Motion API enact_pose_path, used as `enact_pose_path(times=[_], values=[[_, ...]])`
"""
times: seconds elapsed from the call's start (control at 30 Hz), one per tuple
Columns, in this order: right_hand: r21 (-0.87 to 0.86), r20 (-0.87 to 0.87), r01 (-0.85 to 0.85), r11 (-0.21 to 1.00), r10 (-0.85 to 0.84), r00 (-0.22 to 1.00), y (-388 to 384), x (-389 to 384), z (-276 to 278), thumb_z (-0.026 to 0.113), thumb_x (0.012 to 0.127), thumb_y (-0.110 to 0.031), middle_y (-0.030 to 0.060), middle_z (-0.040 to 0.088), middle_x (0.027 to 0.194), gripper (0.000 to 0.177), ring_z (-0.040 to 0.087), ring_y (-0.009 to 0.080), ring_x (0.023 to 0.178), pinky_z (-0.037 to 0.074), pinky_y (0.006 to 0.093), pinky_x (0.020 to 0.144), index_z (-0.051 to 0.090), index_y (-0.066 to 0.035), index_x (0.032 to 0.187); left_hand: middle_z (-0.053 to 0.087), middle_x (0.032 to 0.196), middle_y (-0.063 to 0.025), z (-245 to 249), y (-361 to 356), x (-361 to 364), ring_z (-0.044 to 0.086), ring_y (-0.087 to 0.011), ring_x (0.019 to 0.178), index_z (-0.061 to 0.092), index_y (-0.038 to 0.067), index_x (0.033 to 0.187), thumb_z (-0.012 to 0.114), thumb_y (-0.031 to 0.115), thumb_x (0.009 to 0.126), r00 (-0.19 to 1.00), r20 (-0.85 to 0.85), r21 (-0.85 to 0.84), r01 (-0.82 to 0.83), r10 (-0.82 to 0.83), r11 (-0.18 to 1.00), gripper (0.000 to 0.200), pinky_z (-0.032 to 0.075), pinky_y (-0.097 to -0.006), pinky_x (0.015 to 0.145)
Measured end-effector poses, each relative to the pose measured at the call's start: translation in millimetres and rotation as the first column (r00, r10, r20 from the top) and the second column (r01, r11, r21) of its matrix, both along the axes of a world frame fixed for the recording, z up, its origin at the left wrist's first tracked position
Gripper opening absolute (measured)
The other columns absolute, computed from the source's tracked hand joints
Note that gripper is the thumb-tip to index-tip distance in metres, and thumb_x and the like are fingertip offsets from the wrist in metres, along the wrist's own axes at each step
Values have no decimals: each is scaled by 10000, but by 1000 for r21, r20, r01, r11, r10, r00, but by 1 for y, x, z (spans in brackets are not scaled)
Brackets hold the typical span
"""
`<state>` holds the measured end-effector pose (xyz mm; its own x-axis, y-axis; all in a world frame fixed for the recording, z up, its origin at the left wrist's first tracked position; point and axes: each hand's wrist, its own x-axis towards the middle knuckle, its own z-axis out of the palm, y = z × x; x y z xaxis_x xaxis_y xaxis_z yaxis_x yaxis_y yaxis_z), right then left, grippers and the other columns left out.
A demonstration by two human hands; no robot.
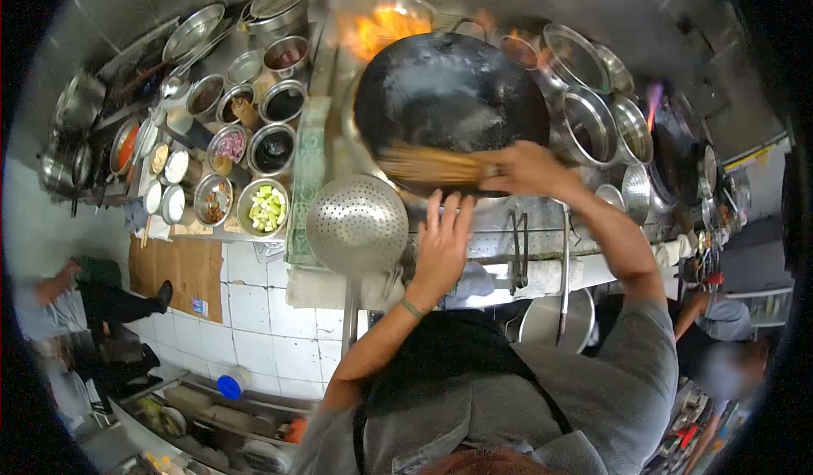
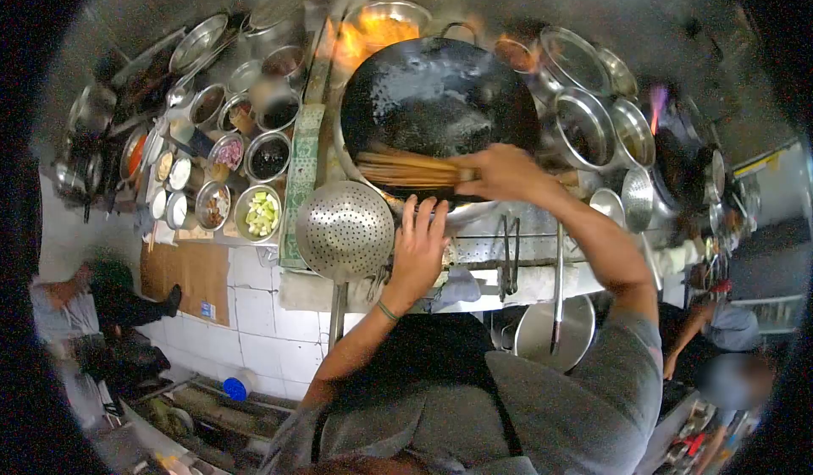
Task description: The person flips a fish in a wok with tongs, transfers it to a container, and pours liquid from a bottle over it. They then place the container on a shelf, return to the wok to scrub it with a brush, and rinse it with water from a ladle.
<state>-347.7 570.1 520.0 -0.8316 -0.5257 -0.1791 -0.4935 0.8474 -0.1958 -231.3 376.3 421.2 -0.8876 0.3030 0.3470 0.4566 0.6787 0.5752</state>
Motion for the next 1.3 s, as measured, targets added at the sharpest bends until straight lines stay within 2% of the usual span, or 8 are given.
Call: enact_pose_path(times=[0.2, 0.3, 0.43, 0.57, 0.7, 0.83, 0.93, 1.3], values=[[-130, -133, 318, 939, -335, 933, -54, -72, -90, 670, 841, -343, 181, 719, 882, 394, 686, 436, 828, 560, 506, 777, 660, -124, 1168, 542, 1228, -205, 3, 2, -3, 480, -425, 1206, 557, 1, 1296, 643, 108, 886, 992, -123, -3, -26, 25, 1000, 432, 436, -483, 980], [-298, 69, 48, 953, -28, 997, -29, -21, -53, 686, 837, -354, 200, 714, 878, 415, 688, 435, 845, 557, 517, 798, 657, -123, 1181, 600, 1029, -164, 11, -9, -24, 543, -368, 1016, 647, -1, 1132, 635, 125, 902, 998, -12, 112, 59, -58, 992, 263, 458, -443, 882], [84, -26, 100, 991, -98, 995, -6, -34, -52, 708, 840, -354, 214, 713, 930, 411, 709, 369, 894, 567, 487, 814, 665, -116, 1173, 610, 891, -148, 2, 0, -40, 539, -342, 875, 661, 4, 927, 614, 163, 918, 998, -11, 54, 65, -65, 996, 167, 453, -430, 771], [-32, -128, 389, 921, -390, 912, -43, -84, -79, 729, 827, -320, 186, 722, 911, 354, 712, 365, 870, 578, 472, 759, 686, -51, 1052, 622, 848, -160, 4, 12, -34, 557, -349, 831, 650, 12, 876, 610, 174, 917, 999, -25, 7, 23, -23, 1000, 172, 464, -445, 739], [-164, 64, 64, 984, -54, 997, -36, -16, -42, 719, 827, -343, 213, 716, 899, 439, 701, 408, 866, 571, 491, 786, 653, -47, 1144, 635, 822, -155, 15, 31, -25, 583, -340, 806, 639, 21, 844, 612, 194, 911, 998, -69, -40, 7, -9, 999, 187, 489, -446, 712], [216, -30, 159, 963, -156, 987, -3, -27, -33, 708, 809, -322, 202, 721, 986, 402, 710, 368, 921, 572, 463, 821, 693, -54, 1108, 642, 824, -144, 14, 38, -22, 600, -326, 803, 644, 33, 849, 616, 200, 907, 997, -73, -35, -27, 24, 999, 179, 497, -450, 703], [96, -180, 392, 915, -372, 911, -14, -88, -70, 646, 837, -195, 172, 734, 958, 214, 727, 322, 900, 587, 432, 766, 743, -53, 963, 645, 811, -136, 16, 43, -23, 608, -323, 793, 647, 39, 848, 617, 207, 907, 996, -88, -57, -23, 18, 998, 181, 502, -450, 690], [278, -272, 200, 939, -123, 954, 13, -45, -58, 597, 871, -185, 163, 731, 932, 217, 734, 309, 848, 599, 426, 700, 702, -43, 998, 671, 755, -100, -5, 47, -29, 631, -277, 749, 682, 64, 791, 644, 221, 879, 982, -187, -12, -40, 37, 999, 183, 501, -422, 632]])
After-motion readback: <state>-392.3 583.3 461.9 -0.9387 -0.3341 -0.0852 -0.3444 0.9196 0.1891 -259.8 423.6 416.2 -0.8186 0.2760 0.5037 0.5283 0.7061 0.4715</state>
